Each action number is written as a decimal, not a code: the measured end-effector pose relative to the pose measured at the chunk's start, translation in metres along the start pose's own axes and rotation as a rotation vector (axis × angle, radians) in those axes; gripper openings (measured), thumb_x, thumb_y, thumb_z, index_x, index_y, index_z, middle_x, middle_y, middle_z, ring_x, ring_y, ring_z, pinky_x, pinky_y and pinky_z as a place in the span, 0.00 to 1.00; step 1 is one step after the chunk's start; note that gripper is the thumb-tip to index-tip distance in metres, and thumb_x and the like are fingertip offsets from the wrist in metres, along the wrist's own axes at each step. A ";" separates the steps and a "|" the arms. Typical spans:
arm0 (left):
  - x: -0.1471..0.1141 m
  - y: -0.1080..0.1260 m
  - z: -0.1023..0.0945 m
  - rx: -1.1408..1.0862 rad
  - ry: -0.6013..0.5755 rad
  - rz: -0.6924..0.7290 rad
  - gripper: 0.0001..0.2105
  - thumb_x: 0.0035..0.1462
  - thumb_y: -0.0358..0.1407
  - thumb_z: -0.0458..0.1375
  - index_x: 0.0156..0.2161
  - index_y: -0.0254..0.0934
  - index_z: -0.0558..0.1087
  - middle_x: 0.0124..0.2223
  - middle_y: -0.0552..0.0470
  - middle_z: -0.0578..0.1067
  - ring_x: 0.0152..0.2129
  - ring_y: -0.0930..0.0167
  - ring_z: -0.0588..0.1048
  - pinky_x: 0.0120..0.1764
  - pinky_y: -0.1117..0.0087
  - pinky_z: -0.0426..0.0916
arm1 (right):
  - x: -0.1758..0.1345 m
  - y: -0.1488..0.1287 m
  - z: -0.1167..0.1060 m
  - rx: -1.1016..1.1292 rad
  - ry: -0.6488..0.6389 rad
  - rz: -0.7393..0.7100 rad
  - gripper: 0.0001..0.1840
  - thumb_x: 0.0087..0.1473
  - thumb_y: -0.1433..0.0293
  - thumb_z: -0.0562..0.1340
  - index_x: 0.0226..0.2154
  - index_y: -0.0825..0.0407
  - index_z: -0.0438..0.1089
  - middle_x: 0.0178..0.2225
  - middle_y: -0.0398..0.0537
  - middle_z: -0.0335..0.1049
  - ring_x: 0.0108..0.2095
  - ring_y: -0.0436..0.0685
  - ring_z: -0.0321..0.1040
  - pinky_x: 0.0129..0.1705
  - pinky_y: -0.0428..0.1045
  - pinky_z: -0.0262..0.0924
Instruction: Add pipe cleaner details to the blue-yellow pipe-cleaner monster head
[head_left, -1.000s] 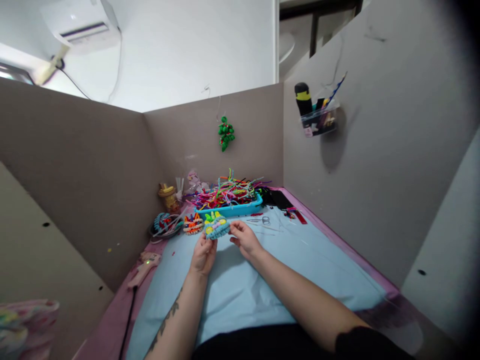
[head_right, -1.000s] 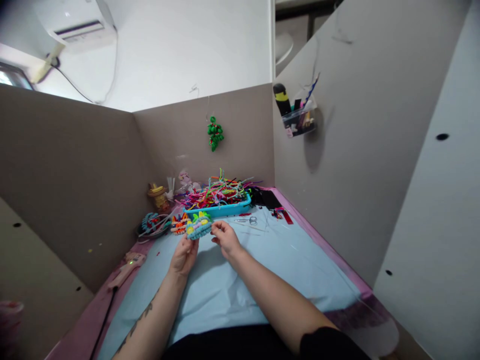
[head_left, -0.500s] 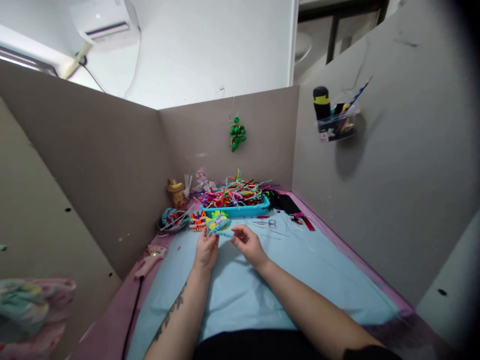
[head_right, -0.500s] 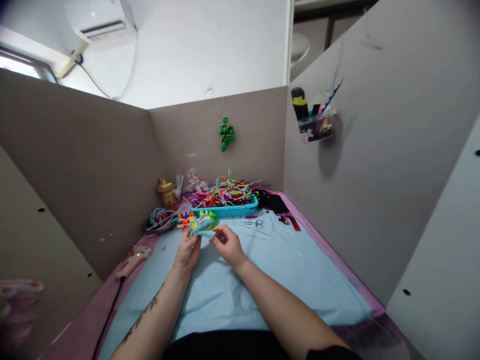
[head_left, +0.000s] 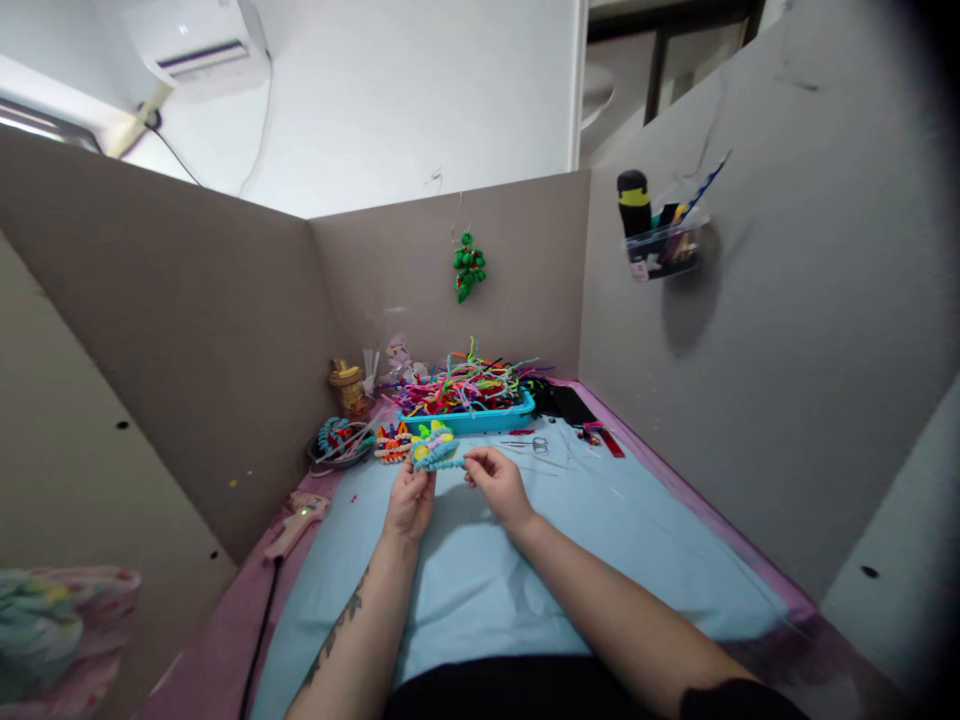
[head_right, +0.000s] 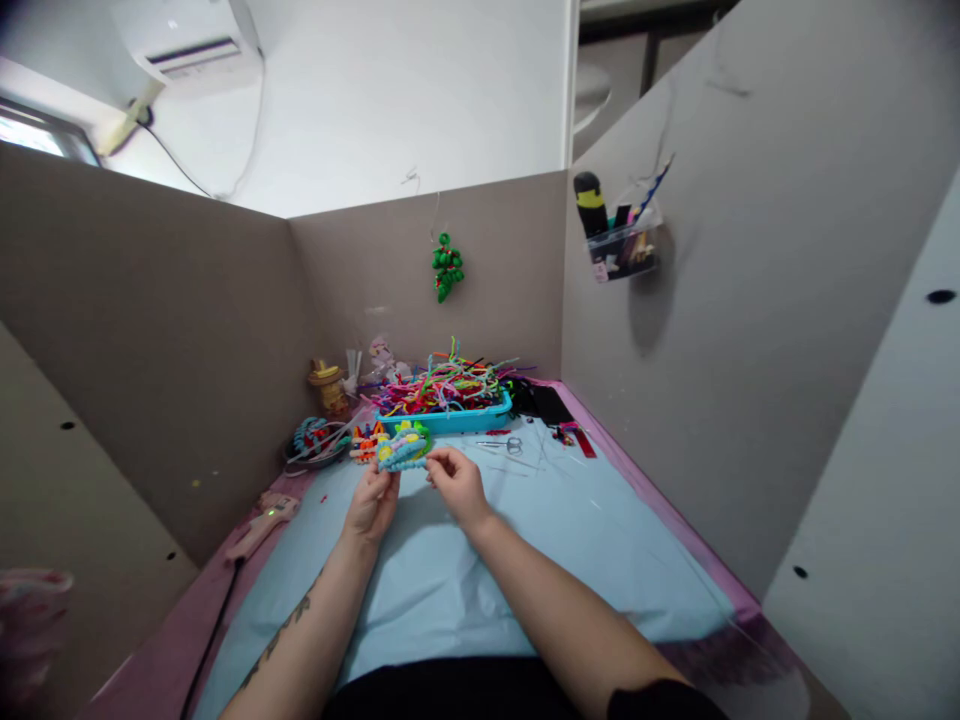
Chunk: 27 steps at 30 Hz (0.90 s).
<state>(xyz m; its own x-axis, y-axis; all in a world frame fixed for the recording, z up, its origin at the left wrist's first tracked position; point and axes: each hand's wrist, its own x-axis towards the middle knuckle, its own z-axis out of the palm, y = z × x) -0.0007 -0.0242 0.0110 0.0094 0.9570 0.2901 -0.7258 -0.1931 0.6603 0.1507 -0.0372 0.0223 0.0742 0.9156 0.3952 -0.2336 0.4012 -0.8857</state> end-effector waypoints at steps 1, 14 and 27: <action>-0.001 0.000 0.000 0.002 -0.017 -0.012 0.20 0.43 0.26 0.64 0.44 0.35 0.70 0.43 0.50 0.75 0.40 0.73 0.73 0.49 0.75 0.62 | 0.002 0.000 0.000 0.041 0.022 0.009 0.09 0.45 0.64 0.63 0.29 0.52 0.68 0.21 0.41 0.66 0.21 0.49 0.62 0.24 0.45 0.59; -0.010 0.003 0.008 0.046 -0.163 -0.115 0.25 0.41 0.32 0.65 0.48 0.35 0.68 0.50 0.45 0.71 0.51 0.62 0.65 0.55 0.66 0.57 | 0.014 0.006 -0.007 0.722 -0.119 0.453 0.12 0.36 0.71 0.69 0.23 0.53 0.65 0.23 0.39 0.67 0.28 0.48 0.65 0.36 0.45 0.61; -0.012 0.001 0.011 0.066 -0.246 -0.148 0.27 0.41 0.30 0.66 0.49 0.33 0.67 0.51 0.43 0.70 0.53 0.60 0.63 0.57 0.62 0.52 | 0.013 0.016 -0.012 0.826 -0.160 0.535 0.08 0.44 0.72 0.65 0.29 0.51 0.66 0.25 0.39 0.71 0.28 0.48 0.69 0.34 0.45 0.63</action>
<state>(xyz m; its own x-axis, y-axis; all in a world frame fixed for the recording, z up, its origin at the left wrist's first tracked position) 0.0056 -0.0379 0.0160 0.2842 0.8962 0.3407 -0.6580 -0.0762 0.7492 0.1597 -0.0184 0.0105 -0.3555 0.9316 0.0754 -0.8037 -0.2635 -0.5335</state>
